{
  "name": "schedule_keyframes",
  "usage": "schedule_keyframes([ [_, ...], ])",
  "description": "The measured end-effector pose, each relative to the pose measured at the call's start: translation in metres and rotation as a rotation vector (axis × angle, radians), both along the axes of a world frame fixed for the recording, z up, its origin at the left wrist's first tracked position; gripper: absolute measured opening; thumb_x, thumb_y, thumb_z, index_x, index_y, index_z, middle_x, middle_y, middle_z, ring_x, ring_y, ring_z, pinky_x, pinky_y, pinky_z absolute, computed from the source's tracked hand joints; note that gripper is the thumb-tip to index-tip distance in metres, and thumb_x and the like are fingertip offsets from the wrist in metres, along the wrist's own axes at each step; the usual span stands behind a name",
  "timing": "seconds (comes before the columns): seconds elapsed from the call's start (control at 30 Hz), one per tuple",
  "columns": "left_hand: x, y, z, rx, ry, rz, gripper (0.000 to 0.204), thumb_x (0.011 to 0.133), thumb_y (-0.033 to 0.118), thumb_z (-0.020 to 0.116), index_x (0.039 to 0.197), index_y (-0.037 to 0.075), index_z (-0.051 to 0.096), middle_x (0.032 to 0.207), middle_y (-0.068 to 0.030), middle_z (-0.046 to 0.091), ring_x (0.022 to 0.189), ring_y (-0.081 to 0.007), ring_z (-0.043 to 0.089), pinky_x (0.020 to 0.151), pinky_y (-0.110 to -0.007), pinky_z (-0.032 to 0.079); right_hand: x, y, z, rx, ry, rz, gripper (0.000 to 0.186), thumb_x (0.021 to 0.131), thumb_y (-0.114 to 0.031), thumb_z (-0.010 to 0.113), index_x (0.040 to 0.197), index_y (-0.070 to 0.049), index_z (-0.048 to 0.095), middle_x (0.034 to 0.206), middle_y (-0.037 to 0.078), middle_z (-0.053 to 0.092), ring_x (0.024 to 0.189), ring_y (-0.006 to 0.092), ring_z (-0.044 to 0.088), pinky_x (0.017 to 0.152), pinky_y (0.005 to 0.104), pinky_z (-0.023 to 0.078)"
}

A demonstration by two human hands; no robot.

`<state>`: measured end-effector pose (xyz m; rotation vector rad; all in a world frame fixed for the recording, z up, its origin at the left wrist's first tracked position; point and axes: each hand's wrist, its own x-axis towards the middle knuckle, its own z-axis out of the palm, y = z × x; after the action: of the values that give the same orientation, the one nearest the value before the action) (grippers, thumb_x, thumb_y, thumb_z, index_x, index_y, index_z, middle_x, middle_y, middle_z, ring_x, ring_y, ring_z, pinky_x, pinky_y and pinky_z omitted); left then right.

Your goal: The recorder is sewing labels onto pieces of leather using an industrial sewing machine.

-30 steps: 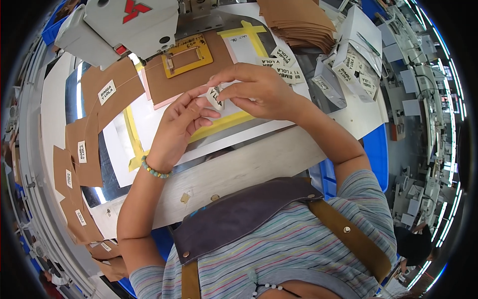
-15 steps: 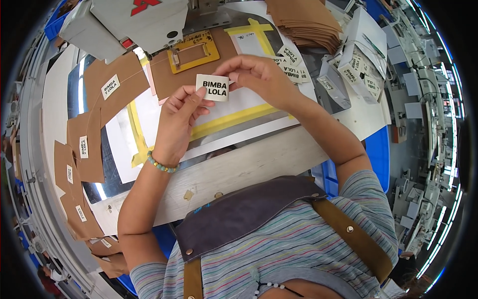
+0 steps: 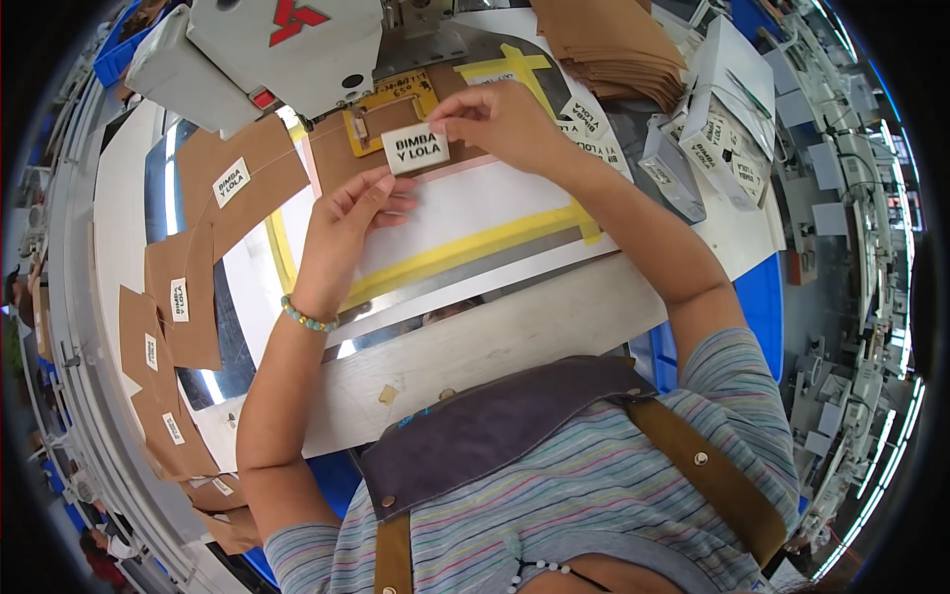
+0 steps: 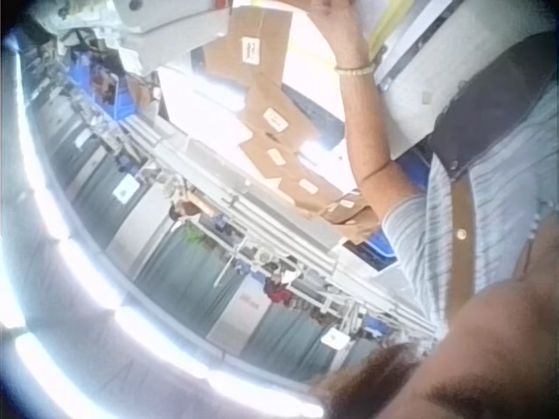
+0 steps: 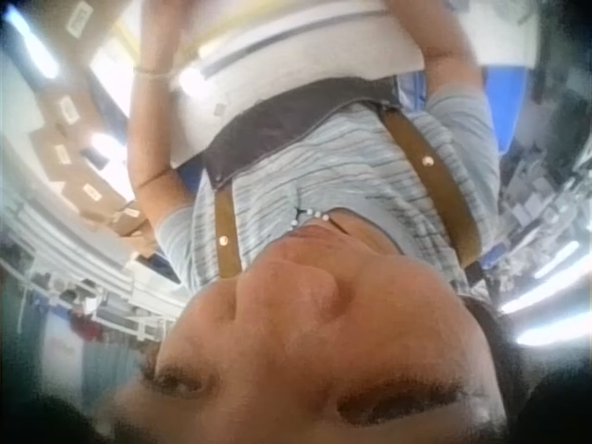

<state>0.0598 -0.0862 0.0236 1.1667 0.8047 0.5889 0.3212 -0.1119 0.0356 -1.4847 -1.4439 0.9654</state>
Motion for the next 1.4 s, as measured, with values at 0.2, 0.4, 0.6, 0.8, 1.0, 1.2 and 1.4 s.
schedule_keyframes([
  [0.2,0.002,0.029,0.013,0.959,0.531,0.069,0.016,0.101,0.01,0.072,0.113,-0.001,0.077,0.107,-0.009,0.078,0.094,-0.0235,0.073,0.075,-0.034,0.059,0.012,0.062,-0.003,0.088,-0.336,0.035,0.018,0.093,-0.015,0.079,0.106,-0.003,0.083,0.092,0.009,0.082,0.078,0.0148,0.073,0.075,0.0299,0.056],
  [0.4,-0.005,0.056,-0.019,1.576,0.431,0.046,0.024,0.089,0.002,0.078,0.113,0.001,0.076,0.114,-0.0104,0.076,0.102,-0.0333,0.07,0.087,-0.043,0.059,-0.003,0.075,-0.005,0.131,-0.405,0.032,0.018,0.09,-0.023,0.081,0.1,-0.008,0.085,0.089,0.011,0.082,0.078,0.0211,0.076,0.077,0.0337,0.058],
  [0.6,-0.003,0.056,-0.019,1.533,0.484,-0.02,0.038,0.092,0.006,0.078,0.129,0.001,0.073,0.133,-0.012,0.073,0.127,-0.0366,0.064,0.108,-0.045,0.054,0.0,0.082,-0.01,0.164,-0.472,0.056,0.018,0.089,-0.023,0.077,0.095,-0.008,0.085,0.091,0.012,0.082,0.088,0.0294,0.079,0.083,0.0384,0.06],
  [0.8,0.0,0.059,-0.022,1.509,0.613,-0.082,0.05,0.097,0.019,0.076,0.142,0.001,0.066,0.148,-0.0119,0.065,0.141,-0.037,0.053,0.12,-0.046,0.045,0.001,0.094,-0.008,0.129,-0.57,0.104,0.018,0.087,-0.023,0.077,0.094,-0.01,0.086,0.094,0.012,0.082,0.09,0.0298,0.079,0.085,0.0391,0.061],
  [1.0,-0.001,0.059,-0.022,1.495,0.643,-0.096,0.054,0.098,0.021,0.075,0.146,0.001,0.063,0.15,-0.0121,0.064,0.144,-0.0361,0.051,0.121,-0.046,0.043,0.005,0.103,-0.007,0.077,-0.525,0.154,0.019,0.085,-0.023,0.077,0.094,-0.009,0.086,0.09,0.01,0.082,0.085,0.0255,0.079,0.081,0.036,0.061],
  [1.2,-0.003,0.06,-0.025,1.425,0.579,-0.047,0.049,0.098,0.016,0.074,0.144,0.001,0.065,0.146,-0.013,0.067,0.142,-0.0366,0.053,0.121,-0.047,0.044,0.005,0.109,-0.007,-0.141,-0.257,0.121,0.023,0.082,-0.023,0.078,0.091,-0.004,0.084,0.082,0.01,0.08,0.075,0.0171,0.077,0.074,0.0319,0.061],
  [1.4,-0.004,0.062,-0.024,1.444,0.53,-0.053,0.04,0.097,0.011,0.074,0.136,0.001,0.071,0.142,-0.0118,0.07,0.141,-0.0361,0.055,0.12,-0.047,0.046,0.001,0.102,-0.008,-0.074,-0.296,0.085,0.023,0.079,-0.023,0.08,0.089,-0.003,0.083,0.077,0.006,0.078,0.069,0.0142,0.072,0.069,0.0295,0.057],
])
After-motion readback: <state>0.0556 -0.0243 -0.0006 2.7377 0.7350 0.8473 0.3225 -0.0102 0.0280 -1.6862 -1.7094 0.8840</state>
